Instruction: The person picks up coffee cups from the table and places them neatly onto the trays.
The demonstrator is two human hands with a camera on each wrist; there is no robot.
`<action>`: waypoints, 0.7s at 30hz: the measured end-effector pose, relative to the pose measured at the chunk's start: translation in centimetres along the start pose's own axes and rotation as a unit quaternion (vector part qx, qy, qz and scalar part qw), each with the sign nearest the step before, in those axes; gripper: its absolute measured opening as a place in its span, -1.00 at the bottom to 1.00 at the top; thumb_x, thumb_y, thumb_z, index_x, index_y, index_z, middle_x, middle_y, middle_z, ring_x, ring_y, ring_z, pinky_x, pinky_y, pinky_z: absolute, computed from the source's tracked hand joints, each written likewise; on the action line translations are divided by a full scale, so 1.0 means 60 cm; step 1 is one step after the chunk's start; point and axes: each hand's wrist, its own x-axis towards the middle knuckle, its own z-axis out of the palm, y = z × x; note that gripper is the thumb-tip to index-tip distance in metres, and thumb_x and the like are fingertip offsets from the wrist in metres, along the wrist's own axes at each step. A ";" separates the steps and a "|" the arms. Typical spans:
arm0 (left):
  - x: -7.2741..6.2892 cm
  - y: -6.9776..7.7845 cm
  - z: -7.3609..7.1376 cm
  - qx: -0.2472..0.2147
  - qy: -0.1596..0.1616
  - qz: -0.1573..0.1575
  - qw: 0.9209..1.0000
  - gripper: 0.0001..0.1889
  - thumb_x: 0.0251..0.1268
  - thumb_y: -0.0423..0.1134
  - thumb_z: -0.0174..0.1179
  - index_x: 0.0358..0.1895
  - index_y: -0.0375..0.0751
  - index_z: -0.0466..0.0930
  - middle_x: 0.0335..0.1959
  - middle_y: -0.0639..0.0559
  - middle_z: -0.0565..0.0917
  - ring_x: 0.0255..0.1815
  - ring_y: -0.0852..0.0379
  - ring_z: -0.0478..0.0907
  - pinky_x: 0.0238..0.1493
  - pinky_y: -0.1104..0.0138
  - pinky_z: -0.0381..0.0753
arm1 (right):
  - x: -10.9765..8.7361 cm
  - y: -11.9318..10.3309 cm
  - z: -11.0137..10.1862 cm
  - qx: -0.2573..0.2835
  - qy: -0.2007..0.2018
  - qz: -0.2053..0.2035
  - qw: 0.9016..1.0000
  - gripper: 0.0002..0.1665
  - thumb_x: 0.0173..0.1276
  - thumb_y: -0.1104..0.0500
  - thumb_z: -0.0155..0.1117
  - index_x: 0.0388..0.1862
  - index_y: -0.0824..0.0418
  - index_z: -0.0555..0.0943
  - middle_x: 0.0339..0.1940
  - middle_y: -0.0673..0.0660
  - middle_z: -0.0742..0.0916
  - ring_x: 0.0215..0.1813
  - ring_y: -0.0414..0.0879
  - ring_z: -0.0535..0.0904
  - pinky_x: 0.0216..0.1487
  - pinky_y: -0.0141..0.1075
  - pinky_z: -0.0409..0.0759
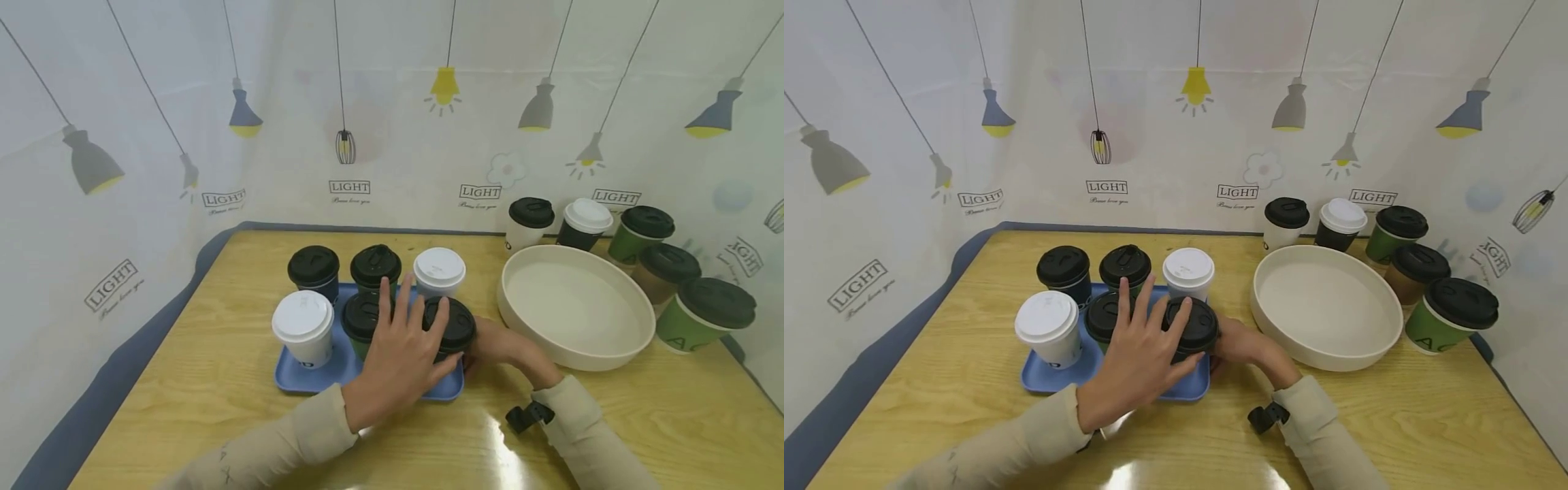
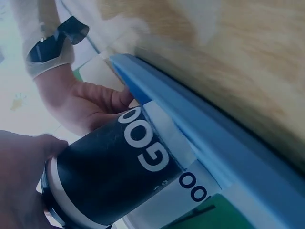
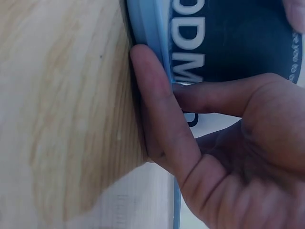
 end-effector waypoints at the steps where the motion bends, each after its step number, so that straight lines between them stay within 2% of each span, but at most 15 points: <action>1: 0.001 0.001 0.001 0.006 -0.002 -0.002 1.000 -0.21 0.36 0.44 0.08 0.46 -0.03 0.48 0.18 -0.32 0.64 0.65 -0.45 0.05 0.64 -0.39 -0.17 | -0.001 0.000 0.000 0.006 0.004 0.006 1.000 -0.41 0.57 0.31 0.08 0.47 0.54 0.24 -0.21 0.34 0.73 -0.35 0.04 0.77 -0.28 -0.02 0.84; 6: 0.004 0.000 0.000 0.026 -0.004 -0.015 1.000 -0.19 0.36 0.48 0.05 0.45 -0.01 0.50 0.16 -0.30 0.67 0.60 -0.46 0.16 0.62 -0.42 -0.14 | -0.003 0.001 -0.001 0.004 0.023 0.018 1.000 -0.36 0.54 0.33 0.02 0.52 0.51 0.20 -0.13 0.41 0.72 -0.32 0.08 0.78 -0.28 -0.02 0.84; 12: -0.002 -0.003 -0.006 0.027 -0.002 -0.018 0.999 -0.08 0.14 0.49 0.27 0.43 -0.08 0.52 0.13 -0.23 0.64 0.60 -0.46 0.15 0.63 -0.39 -0.13 | -0.001 -0.002 0.002 0.006 0.025 0.014 1.000 -0.34 0.53 0.35 0.05 0.53 0.50 0.18 -0.07 0.46 0.71 -0.32 0.14 0.80 -0.30 -0.01 0.84; 17: -0.001 0.000 -0.006 0.038 -0.001 -0.019 0.999 -0.08 0.17 0.45 0.30 0.44 -0.13 0.51 0.23 -0.22 0.62 0.62 -0.44 0.13 0.64 -0.35 -0.05 | -0.003 -0.004 0.002 0.010 0.029 0.005 1.000 -0.31 0.51 0.35 0.09 0.52 0.52 0.17 -0.10 0.46 0.70 -0.35 0.14 0.79 -0.33 0.02 0.83; 21: -0.002 0.000 -0.007 0.041 -0.001 -0.018 0.999 -0.07 0.18 0.45 0.29 0.46 -0.13 0.48 0.38 -0.24 0.54 0.63 -0.44 0.11 0.65 -0.31 -0.01 | -0.003 -0.006 0.004 0.007 0.033 0.014 0.999 -0.32 0.50 0.36 0.08 0.53 0.50 0.18 -0.13 0.43 0.71 -0.37 0.10 0.78 -0.33 -0.01 0.83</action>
